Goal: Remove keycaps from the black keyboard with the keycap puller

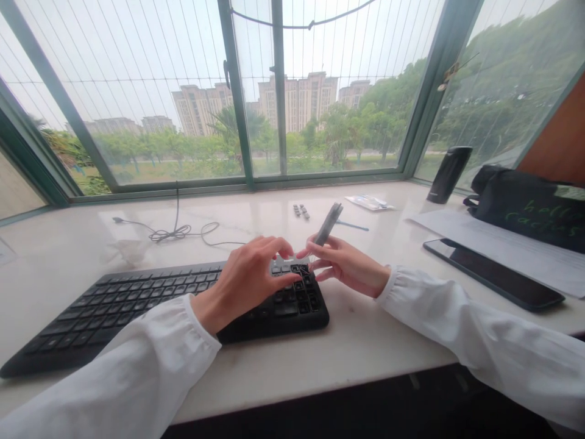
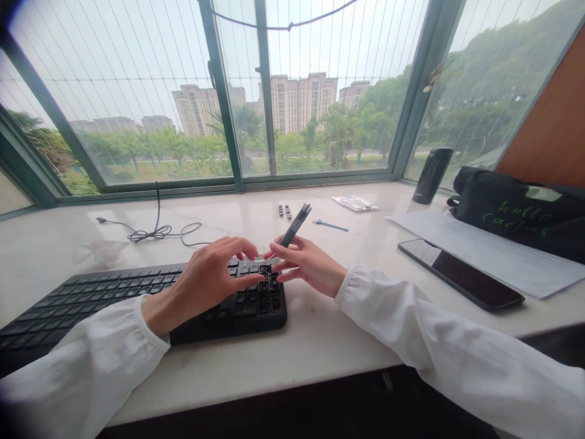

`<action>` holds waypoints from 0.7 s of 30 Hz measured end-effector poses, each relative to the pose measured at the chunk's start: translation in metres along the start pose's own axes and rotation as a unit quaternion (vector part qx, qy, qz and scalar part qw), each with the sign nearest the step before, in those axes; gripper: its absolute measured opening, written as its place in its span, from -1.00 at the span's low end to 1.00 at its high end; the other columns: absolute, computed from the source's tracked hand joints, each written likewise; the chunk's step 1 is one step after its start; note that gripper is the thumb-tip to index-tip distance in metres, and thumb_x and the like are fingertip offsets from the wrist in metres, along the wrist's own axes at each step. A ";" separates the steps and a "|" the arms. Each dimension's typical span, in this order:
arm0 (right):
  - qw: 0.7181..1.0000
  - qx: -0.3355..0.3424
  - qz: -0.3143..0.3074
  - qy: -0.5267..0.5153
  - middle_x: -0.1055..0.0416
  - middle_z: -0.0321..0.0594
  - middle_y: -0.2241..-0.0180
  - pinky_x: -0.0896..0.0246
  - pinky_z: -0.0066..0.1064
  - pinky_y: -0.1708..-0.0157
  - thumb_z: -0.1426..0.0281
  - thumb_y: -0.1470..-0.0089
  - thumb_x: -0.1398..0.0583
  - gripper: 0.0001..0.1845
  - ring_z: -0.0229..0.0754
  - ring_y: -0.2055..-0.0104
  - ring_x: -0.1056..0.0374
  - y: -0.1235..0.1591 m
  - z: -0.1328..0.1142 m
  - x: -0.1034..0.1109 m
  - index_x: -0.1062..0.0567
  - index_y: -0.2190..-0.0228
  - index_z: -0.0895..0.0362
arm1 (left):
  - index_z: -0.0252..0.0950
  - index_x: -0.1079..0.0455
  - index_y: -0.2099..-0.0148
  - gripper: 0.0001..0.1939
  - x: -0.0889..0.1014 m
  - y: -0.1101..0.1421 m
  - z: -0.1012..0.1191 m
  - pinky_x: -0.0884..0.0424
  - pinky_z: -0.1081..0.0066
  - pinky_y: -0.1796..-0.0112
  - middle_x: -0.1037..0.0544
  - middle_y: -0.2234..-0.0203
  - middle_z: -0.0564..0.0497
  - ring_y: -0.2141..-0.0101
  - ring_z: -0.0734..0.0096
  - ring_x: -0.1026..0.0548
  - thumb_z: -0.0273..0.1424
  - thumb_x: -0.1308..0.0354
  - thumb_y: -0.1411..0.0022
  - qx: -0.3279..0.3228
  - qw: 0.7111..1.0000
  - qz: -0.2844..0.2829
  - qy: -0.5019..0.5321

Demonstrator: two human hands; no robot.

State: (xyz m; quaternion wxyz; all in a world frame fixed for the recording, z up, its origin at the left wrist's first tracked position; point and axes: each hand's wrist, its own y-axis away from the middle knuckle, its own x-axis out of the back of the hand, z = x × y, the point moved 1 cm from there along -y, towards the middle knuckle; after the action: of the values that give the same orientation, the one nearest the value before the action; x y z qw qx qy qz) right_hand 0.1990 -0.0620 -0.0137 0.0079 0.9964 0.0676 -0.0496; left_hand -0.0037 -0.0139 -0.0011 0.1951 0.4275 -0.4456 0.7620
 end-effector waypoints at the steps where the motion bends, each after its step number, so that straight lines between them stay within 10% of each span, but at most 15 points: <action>1: 1.000 -0.006 -0.002 -0.008 -0.48 -0.14 0.13 -0.44 -0.55 0.45 0.16 -0.08 -0.30 -0.66 -0.30 0.33 -0.45 0.000 0.000 0.000 -0.44 0.21 0.12 | -0.14 -0.43 0.15 -0.71 0.001 0.000 0.001 -0.33 0.38 0.23 -0.54 0.26 0.13 0.26 0.38 -0.48 -0.18 -0.33 -0.11 -0.010 1.000 0.005 0.001; 14: 0.998 0.000 -0.025 -0.054 -0.34 -0.30 0.38 -0.34 -0.58 0.49 0.18 -0.02 -0.34 -0.67 -0.37 0.41 -0.34 0.001 0.001 -0.005 -0.47 0.31 0.16 | -0.07 -0.54 0.25 -0.87 0.001 0.004 0.010 -0.28 0.51 0.41 -0.55 0.33 0.18 0.53 0.62 -0.38 -0.18 -0.22 -0.23 -0.049 0.996 0.010 0.080; 21: 0.989 0.086 0.104 -0.057 -0.03 -0.50 0.61 0.06 -0.63 0.71 0.10 -0.02 -0.32 -0.61 -0.46 0.64 0.12 0.003 -0.008 0.003 -0.44 0.22 0.10 | -0.18 -0.45 0.20 -0.83 -0.001 0.002 0.007 -0.24 0.50 0.44 -0.55 0.41 0.17 0.56 0.59 -0.36 -0.22 -0.23 -0.20 0.021 0.999 0.002 0.032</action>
State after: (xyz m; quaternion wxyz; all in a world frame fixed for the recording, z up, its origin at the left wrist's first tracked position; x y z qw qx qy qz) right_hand 0.2028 -0.0642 -0.0061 -0.0691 0.9906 -0.0413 -0.1109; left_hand -0.0011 -0.0209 -0.0008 0.1984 0.4055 -0.4238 0.7852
